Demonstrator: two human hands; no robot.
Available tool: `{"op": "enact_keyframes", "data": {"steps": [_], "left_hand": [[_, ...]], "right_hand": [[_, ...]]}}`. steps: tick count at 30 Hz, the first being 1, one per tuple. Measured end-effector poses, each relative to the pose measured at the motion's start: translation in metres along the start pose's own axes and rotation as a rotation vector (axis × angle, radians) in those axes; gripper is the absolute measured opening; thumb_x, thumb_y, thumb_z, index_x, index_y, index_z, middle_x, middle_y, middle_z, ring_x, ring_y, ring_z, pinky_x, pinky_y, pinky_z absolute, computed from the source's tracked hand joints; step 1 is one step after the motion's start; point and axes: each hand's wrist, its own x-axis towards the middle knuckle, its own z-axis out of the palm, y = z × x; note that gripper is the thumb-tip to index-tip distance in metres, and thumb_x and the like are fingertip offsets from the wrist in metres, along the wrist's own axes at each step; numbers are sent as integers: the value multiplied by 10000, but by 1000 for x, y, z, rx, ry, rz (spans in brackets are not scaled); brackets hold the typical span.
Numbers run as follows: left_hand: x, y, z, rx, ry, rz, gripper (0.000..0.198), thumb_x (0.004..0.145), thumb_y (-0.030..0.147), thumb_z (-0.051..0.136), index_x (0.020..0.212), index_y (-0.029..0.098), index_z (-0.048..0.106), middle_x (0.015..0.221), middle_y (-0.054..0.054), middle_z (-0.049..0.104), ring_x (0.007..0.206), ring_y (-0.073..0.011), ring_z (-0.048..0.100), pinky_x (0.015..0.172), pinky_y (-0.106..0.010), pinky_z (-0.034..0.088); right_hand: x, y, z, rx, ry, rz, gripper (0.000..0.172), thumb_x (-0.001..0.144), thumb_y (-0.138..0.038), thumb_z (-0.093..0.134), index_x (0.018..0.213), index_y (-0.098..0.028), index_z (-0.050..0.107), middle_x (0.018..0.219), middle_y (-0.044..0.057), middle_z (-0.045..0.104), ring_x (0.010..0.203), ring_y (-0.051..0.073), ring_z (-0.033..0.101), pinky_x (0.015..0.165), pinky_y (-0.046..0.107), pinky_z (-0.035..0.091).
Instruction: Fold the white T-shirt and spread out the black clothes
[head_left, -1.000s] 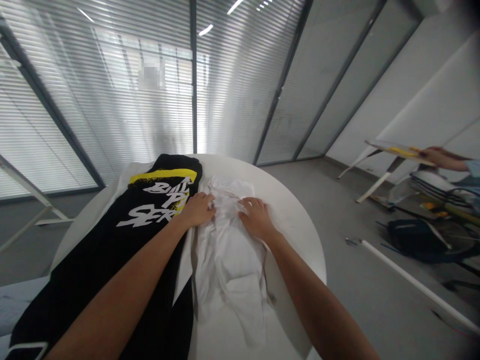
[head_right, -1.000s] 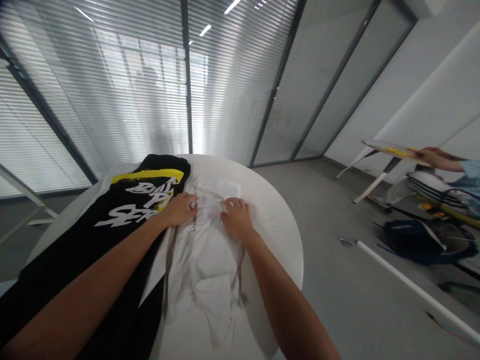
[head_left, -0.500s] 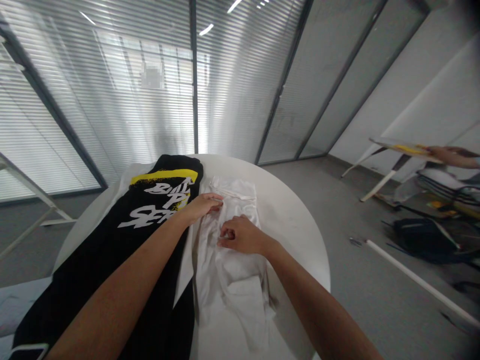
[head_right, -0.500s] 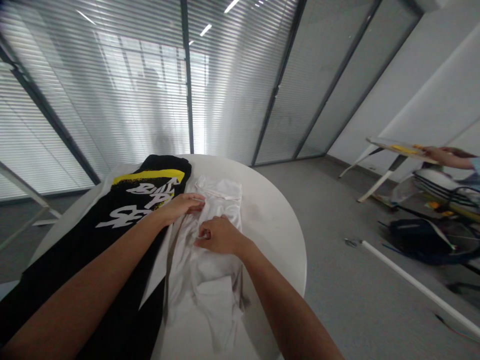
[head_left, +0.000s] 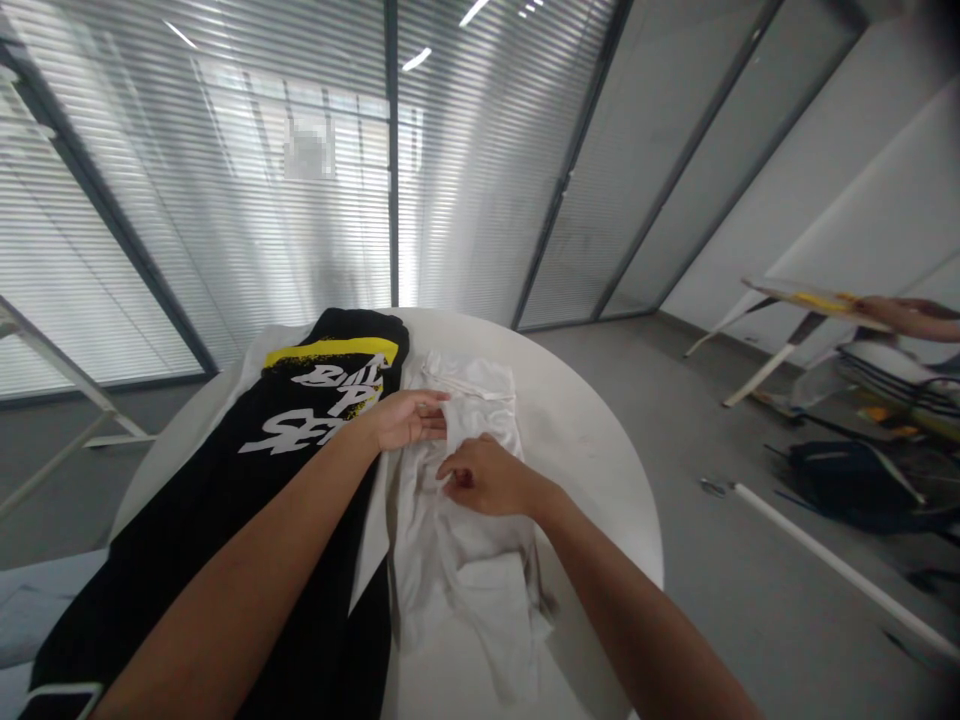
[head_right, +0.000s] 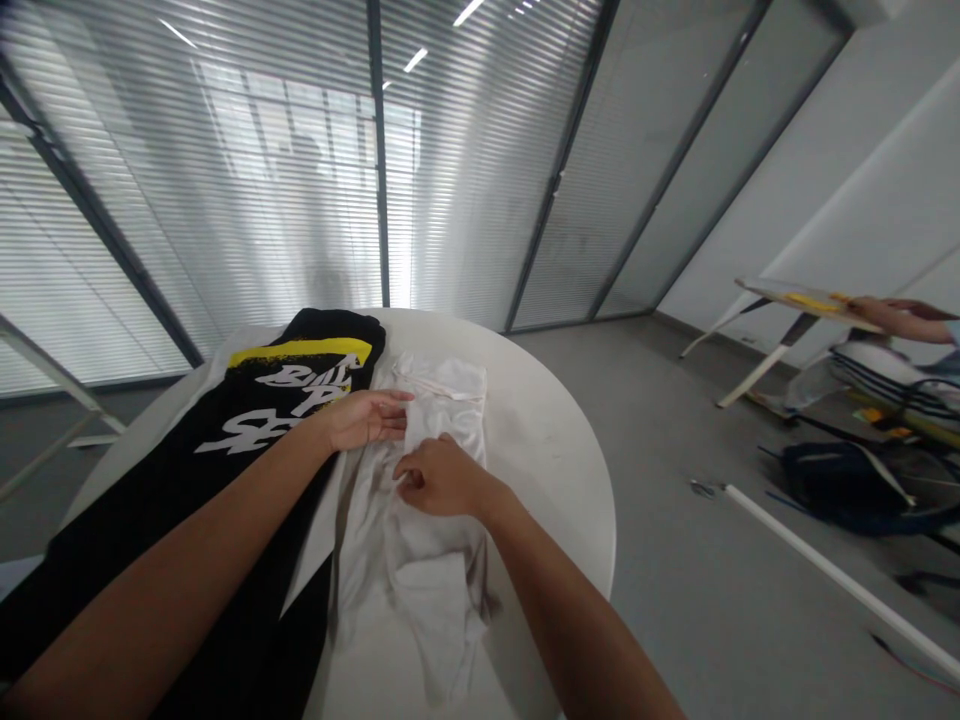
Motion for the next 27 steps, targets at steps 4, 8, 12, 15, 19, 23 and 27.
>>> {"op": "enact_keyframes", "data": {"steps": [4, 8, 12, 15, 19, 23, 27], "left_hand": [[-1, 0, 2, -33, 21, 84, 251, 790, 64, 552, 1032, 120, 589, 850, -98, 696, 772, -177, 701, 788, -321, 562], [0, -6, 7, 114, 131, 48, 481, 811, 91, 546, 1274, 155, 437, 817, -66, 703, 696, -194, 704, 738, -382, 574], [-1, -11, 15, 263, 132, -20, 776, 783, 75, 582, 1442, 167, 182, 777, -55, 704, 650, -211, 701, 709, -411, 576], [-3, -11, 20, 251, -15, -34, 830, 784, 122, 625, 1463, 202, 154, 772, -41, 695, 666, -221, 701, 718, -445, 578], [-6, -7, 24, 218, -57, -20, 739, 769, 141, 666, 1404, 208, 294, 798, -34, 678, 700, -213, 695, 732, -466, 575], [-9, 0, 22, 149, -116, 37, 494, 714, 110, 711, 1168, 166, 523, 821, -47, 677, 764, -209, 699, 783, -441, 565], [-10, 1, 21, 239, -97, 39, 398, 718, 170, 729, 1084, 162, 571, 788, -59, 695, 747, -213, 703, 766, -410, 562]], "right_hand": [[2, 3, -3, 98, 94, 69, 76, 818, -225, 600, 801, -194, 667, 700, -4, 627, 681, 140, 563, 728, 287, 395], [2, 12, -11, 375, 214, 109, 99, 824, -249, 559, 773, -191, 621, 745, 1, 610, 703, 140, 530, 670, 264, 387], [2, 21, -16, 640, 230, 108, 109, 752, -290, 570, 716, -189, 555, 667, -17, 514, 633, 128, 440, 597, 255, 330], [2, 26, -18, 758, 235, 120, 156, 710, -316, 560, 635, -198, 492, 605, -32, 419, 595, 124, 368, 574, 264, 280], [1, 32, -18, 824, 255, 120, 242, 705, -337, 553, 555, -210, 412, 574, -36, 333, 580, 125, 312, 579, 282, 258], [1, 36, -17, 794, 277, 149, 301, 720, -360, 583, 567, -215, 368, 576, -44, 306, 576, 121, 283, 565, 278, 232], [2, 33, -17, 757, 309, 174, 337, 690, -316, 649, 625, -223, 332, 596, -65, 287, 567, 107, 260, 535, 257, 212]]}}
